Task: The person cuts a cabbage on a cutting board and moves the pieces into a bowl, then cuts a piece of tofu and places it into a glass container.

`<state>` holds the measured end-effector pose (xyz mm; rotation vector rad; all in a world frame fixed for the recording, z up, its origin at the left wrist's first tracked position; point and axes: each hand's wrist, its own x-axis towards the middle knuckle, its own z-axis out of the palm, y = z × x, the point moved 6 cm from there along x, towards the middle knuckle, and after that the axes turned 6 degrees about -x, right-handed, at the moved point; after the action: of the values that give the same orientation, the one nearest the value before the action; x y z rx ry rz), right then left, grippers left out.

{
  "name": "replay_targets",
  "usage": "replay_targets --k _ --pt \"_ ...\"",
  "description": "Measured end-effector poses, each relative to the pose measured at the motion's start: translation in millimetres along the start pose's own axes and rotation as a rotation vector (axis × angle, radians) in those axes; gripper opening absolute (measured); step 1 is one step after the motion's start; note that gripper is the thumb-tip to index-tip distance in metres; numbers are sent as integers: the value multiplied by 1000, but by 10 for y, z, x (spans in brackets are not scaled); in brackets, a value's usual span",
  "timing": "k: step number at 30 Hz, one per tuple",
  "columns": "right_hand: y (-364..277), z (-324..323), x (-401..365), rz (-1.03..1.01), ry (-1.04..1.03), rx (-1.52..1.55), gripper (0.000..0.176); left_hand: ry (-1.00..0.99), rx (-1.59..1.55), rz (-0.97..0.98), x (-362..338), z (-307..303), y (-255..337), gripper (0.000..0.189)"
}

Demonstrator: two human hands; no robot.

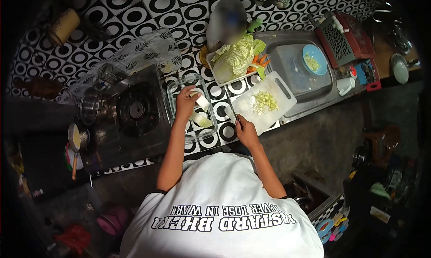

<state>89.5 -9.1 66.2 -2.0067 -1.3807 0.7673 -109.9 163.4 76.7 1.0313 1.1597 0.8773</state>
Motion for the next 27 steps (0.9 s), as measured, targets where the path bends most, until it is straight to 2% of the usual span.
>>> replay_targets --k 2,7,12,14,17,20,27 --pt "25 -69 69 -22 -29 14 33 -12 -88 -82 -67 69 -165 37" --pt "252 -273 342 -50 -110 123 31 71 -124 -105 -227 382 -341 33" --pt "539 -441 632 -94 -275 180 27 135 -187 -117 -427 764 -465 29" --pt "657 -459 674 -107 -405 220 25 194 -171 -95 -531 873 -551 24" --pt "650 -670 667 -233 -419 110 23 275 -185 -80 -663 1011 -768 22" --pt "690 -749 692 -192 -504 70 24 352 -138 -77 -815 1117 -975 18" --pt "565 -587 724 -417 -616 -110 25 457 -63 -147 -1018 1150 -1425 15"
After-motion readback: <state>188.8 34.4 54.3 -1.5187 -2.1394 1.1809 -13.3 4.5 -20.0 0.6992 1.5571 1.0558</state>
